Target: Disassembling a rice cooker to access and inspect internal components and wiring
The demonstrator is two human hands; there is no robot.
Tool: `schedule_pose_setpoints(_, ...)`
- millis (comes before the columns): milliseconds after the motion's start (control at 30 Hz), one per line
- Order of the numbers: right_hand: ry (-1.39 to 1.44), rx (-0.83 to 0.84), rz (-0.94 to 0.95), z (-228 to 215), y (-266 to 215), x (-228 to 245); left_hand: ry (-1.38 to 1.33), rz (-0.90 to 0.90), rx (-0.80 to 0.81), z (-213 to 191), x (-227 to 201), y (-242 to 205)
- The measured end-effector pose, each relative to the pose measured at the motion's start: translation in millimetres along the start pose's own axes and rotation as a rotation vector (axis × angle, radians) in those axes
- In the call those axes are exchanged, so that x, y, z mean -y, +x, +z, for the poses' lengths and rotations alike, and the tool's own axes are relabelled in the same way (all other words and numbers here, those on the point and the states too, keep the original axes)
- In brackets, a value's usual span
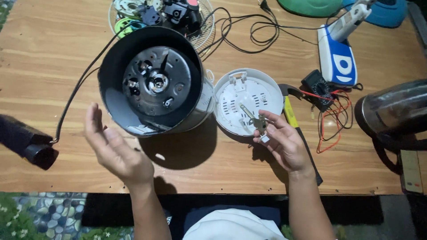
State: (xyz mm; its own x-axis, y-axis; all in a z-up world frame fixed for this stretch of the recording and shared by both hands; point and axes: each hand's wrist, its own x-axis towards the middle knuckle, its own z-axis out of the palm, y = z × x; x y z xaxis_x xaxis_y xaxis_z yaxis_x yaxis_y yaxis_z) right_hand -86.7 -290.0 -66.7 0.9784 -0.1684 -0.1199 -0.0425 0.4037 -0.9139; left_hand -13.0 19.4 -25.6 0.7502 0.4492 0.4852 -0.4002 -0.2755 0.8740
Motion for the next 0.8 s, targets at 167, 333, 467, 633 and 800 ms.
schedule_pose_setpoints(167,-0.006,-0.008,0.000,9,1,3,0.068,0.191,-0.081,1,4,-2)
schedule_pose_setpoints(333,0.045,0.126,0.050,24,-10,14,0.056,0.223,-0.076,-19,-17,-45)
schedule_pose_setpoints(467,0.059,0.200,0.120,33,-13,8,-0.285,-0.069,0.226,-12,-17,-82)
schedule_pose_setpoints(633,0.100,0.331,0.149,49,-19,0,-0.578,-0.735,0.562,19,-11,-100)
schedule_pose_setpoints(800,-0.192,0.353,0.074,48,-25,-21,-0.624,-1.013,0.616,42,-11,-109)
